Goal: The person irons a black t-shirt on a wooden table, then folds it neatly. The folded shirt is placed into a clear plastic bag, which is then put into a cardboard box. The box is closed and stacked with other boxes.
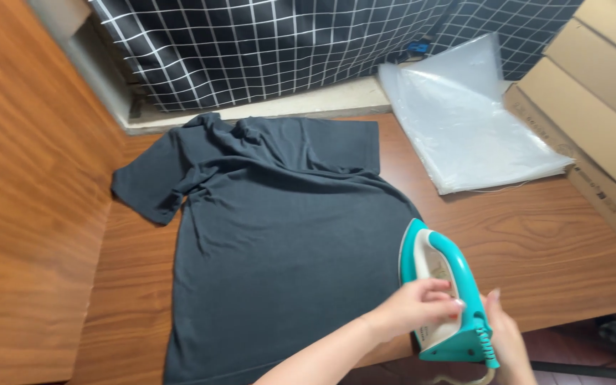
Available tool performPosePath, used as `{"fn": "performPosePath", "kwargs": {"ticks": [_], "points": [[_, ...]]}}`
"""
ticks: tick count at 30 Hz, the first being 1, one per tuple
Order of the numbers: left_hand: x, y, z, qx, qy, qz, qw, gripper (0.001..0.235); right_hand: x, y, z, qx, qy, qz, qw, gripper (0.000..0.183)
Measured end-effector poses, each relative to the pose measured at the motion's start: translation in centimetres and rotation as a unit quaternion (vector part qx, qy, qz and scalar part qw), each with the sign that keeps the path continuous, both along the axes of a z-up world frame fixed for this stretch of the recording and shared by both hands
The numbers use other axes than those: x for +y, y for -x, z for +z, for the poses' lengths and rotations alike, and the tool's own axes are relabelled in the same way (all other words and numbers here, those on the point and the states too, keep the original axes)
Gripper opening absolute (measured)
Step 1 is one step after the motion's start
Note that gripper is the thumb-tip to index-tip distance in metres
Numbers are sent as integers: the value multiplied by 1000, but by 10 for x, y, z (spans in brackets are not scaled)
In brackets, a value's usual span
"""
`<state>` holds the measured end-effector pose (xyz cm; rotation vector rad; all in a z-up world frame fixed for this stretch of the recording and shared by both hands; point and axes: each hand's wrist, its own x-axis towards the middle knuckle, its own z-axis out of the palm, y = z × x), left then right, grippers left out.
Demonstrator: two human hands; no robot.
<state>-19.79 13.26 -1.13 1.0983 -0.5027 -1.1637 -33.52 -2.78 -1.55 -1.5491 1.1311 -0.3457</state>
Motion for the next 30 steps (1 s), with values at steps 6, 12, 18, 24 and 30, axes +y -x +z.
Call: {"fn": "performPosePath", "kwargs": {"ticks": [6,12,18,24,30], "points": [[-21,16,14,48,34,-62,996,38,-18,14,-34,159,31,-2,987,83],[19,31,7,46,48,24,997,34,0,1,-13,112,36,60,991,81],[112,32,1,71,13,129,989,37,10,-5,-4,40,39,71,996,65],[217,29,5,59,27,192,979,44,17,-8,6,28,49,65,996,61],[324,23,5,28,-24,230,973,62,13,-6,-7,-20,57,66,996,57]]}}
